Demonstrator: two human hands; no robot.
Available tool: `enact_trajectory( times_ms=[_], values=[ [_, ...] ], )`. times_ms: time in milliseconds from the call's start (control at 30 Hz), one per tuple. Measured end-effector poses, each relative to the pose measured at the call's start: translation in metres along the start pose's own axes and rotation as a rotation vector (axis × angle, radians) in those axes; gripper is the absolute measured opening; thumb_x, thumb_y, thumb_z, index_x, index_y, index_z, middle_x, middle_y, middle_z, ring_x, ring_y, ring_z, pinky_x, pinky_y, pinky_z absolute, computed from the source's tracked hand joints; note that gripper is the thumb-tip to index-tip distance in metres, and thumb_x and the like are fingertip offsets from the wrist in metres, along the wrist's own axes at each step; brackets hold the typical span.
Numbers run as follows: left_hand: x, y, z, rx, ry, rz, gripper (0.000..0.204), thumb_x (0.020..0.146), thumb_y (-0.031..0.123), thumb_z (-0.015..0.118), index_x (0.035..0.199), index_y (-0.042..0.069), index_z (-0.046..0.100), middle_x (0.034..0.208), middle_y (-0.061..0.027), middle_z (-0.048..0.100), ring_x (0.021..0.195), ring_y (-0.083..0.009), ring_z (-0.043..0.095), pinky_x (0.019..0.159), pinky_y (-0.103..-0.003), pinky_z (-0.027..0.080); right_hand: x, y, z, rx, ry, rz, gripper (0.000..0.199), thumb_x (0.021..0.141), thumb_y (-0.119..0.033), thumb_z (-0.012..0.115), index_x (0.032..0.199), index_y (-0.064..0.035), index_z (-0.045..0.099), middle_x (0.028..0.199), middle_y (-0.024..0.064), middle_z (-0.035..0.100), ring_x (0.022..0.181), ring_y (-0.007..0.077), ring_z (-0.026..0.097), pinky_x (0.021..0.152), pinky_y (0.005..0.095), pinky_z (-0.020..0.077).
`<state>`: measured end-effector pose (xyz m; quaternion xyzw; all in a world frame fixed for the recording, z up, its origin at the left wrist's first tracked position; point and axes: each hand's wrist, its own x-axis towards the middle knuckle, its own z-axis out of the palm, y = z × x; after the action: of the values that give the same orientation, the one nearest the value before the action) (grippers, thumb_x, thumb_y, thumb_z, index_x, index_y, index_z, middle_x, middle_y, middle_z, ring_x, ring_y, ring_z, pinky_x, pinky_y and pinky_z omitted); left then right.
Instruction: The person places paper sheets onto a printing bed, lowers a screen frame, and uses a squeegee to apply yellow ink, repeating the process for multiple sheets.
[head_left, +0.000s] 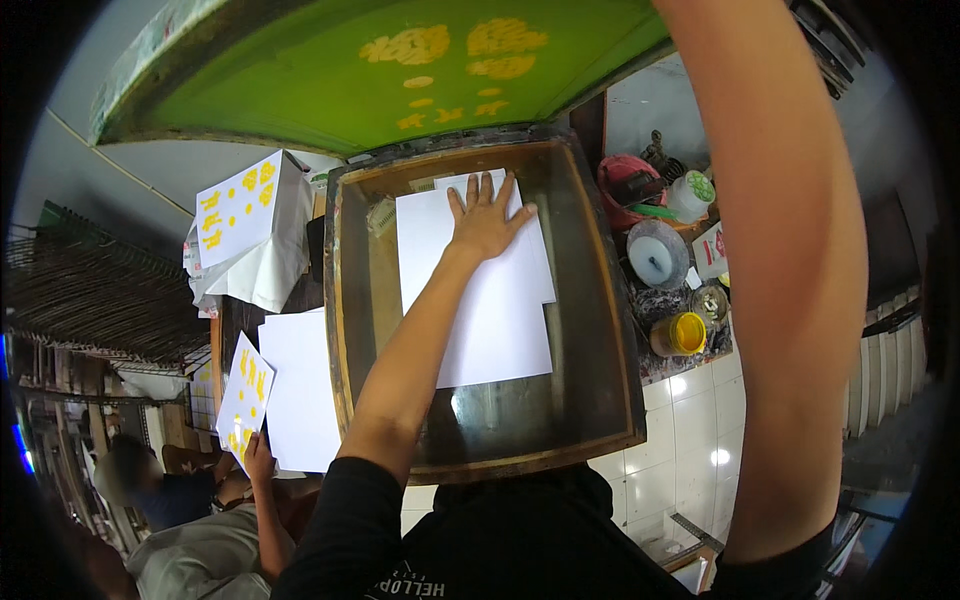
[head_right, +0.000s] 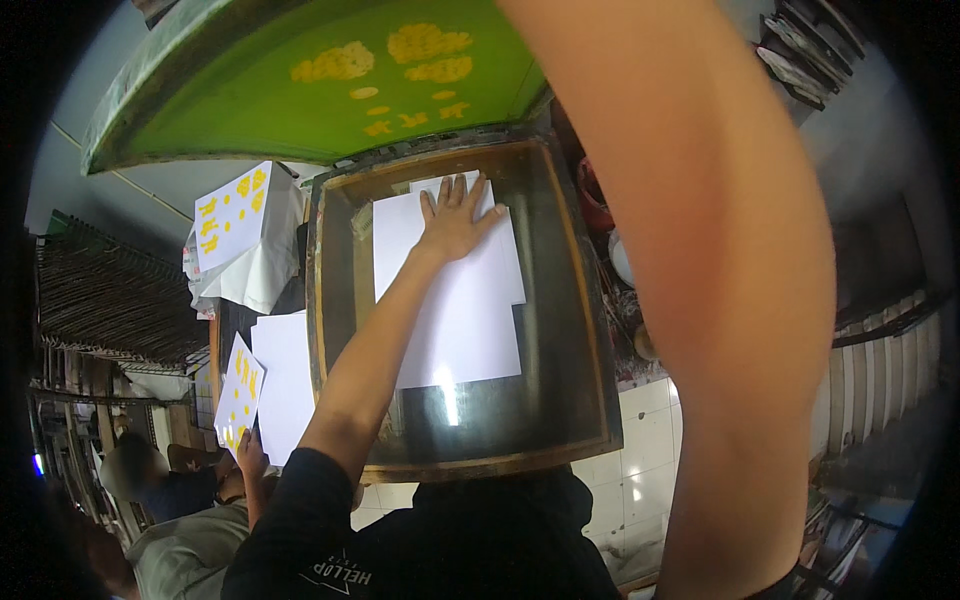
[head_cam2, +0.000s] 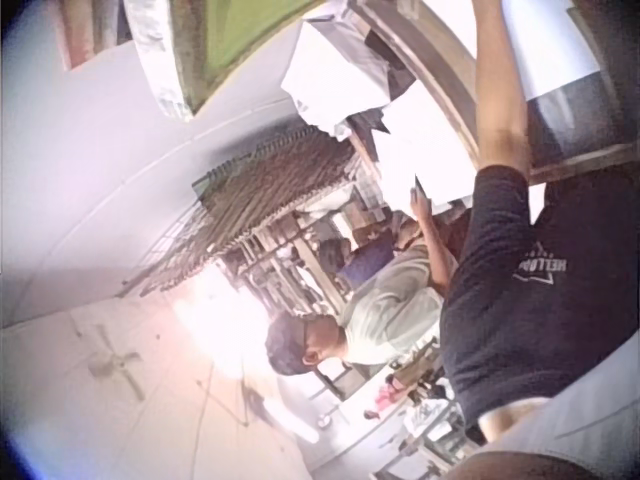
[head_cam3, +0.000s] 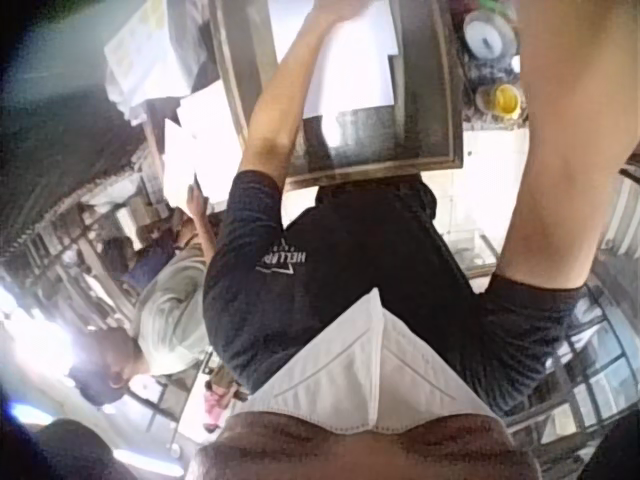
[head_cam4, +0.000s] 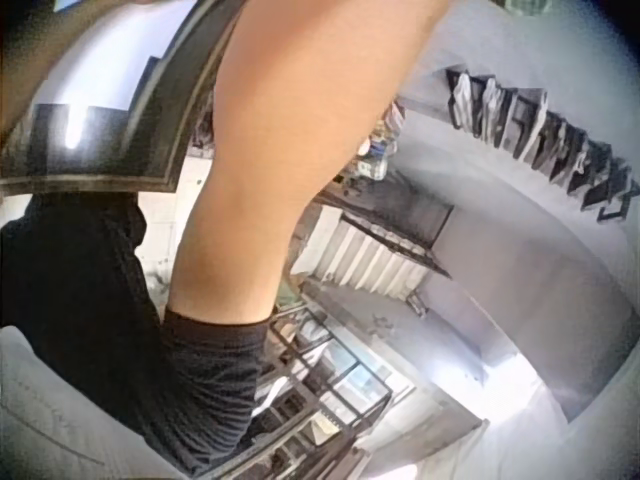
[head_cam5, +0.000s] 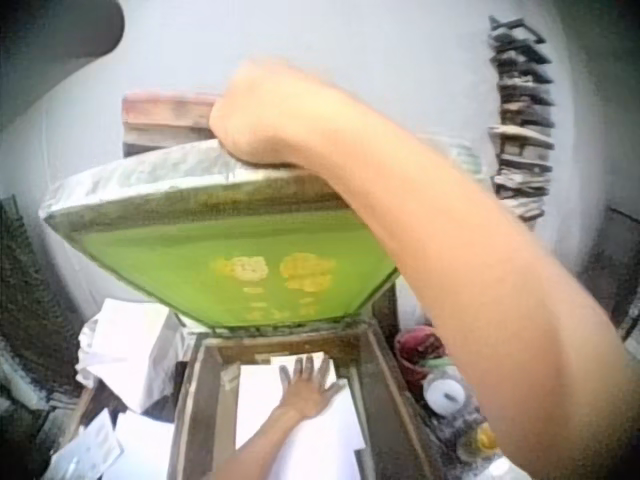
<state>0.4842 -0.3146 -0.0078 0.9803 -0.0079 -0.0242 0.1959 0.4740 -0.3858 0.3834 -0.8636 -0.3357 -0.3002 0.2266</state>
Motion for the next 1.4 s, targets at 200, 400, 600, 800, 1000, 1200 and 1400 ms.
enact_trajectory(
  times_ms=[200,400,600,800,1000,1200,1400],
  values=[
    [-0.13,0.015,-0.103,-0.972,0.462,0.398,0.07,0.109,0.047,0.044,0.154,-0.005,0.038,0.138,-0.0267,0.062,0.129,-0.0332,0.061,0.113,-0.045,0.042,-0.065,-0.04,-0.048,0.298,-0.41,0.392,0.03,0.095,-0.013,0.056,0.108,0.0118,0.067,0.095,0.0316,0.071,0.087,0.0426,0.07,0.084,0.049,0.0549],
    [-0.317,0.0,-0.089,-1.52,0.161,0.105,0.05,0.1,0.037,0.065,0.126,-0.006,0.058,0.105,-0.0239,0.073,0.088,-0.0336,0.074,0.08,-0.045,0.059,-0.234,-0.008,0.033,0.293,-0.162,-0.046,0.031,0.095,-0.01,0.061,0.125,-0.0022,0.058,0.12,0.0196,0.064,0.117,0.0411,0.058,0.1,0.049,0.0437],
    [-0.387,-0.004,0.017,-2.067,-0.048,-0.588,0.024,0.102,0.015,0.058,0.114,-0.005,0.064,0.13,-0.0283,0.066,0.115,-0.0319,0.07,0.1,-0.042,0.057,-0.332,-0.008,0.095,0.365,-0.806,0.162,0.054,0.082,-0.024,0.082,0.122,-0.0014,0.054,0.119,0.0223,0.063,0.117,0.04,0.059,0.098,0.0523,0.0421],
    [-0.383,-0.02,0.047,-2.22,-0.099,-0.762,0.024,0.096,0.007,0.056,0.116,-0.006,0.062,0.137,-0.0288,0.062,0.119,-0.0319,0.068,0.105,-0.044,0.054,-0.384,-0.009,0.133,0.223,-0.905,-0.005,0.049,0.079,-0.023,0.082,0.115,-0.0006,0.057,0.11,0.0201,0.067,0.108,0.0372,0.062,0.091,0.0481,0.0442],
    [-0.383,-0.02,0.051,-2.215,-0.08,-0.861,0.035,0.093,0.009,0.055,0.121,-0.012,0.06,0.121,-0.023,0.071,0.104,-0.0297,0.071,0.098,-0.041,0.056,-0.395,-0.014,0.139,0.122,-0.646,-0.16,0.036,0.08,-0.017,0.075,0.109,-0.003,0.06,0.094,0.0159,0.061,0.09,0.0326,0.059,0.08,0.0449,0.0421],
    [-0.387,-0.023,0.059,-2.211,-0.066,-0.923,0.03,0.091,0.011,0.055,0.109,-0.01,0.067,0.104,-0.0203,0.074,0.095,-0.0303,0.071,0.094,-0.042,0.054,-0.354,0.011,0.181,0.033,-0.483,-0.183,0.024,0.082,-0.014,0.069,0.102,-0.0054,0.058,0.095,0.0141,0.059,0.091,0.0314,0.057,0.08,0.0423,0.0416],
    [-0.396,-0.026,0.07,-2.085,-0.101,-0.933,0.044,0.094,0.017,0.04,0.103,-0.013,0.07,0.108,-0.025,0.073,0.094,-0.0327,0.071,0.094,-0.042,0.055,-0.283,0.054,0.24,-0.025,-0.465,-0.179,0.039,0.079,-0.017,0.079,0.109,-0.0035,0.057,0.101,0.0158,0.058,0.097,0.0349,0.056,0.083,0.0465,0.0405]
  ],
)
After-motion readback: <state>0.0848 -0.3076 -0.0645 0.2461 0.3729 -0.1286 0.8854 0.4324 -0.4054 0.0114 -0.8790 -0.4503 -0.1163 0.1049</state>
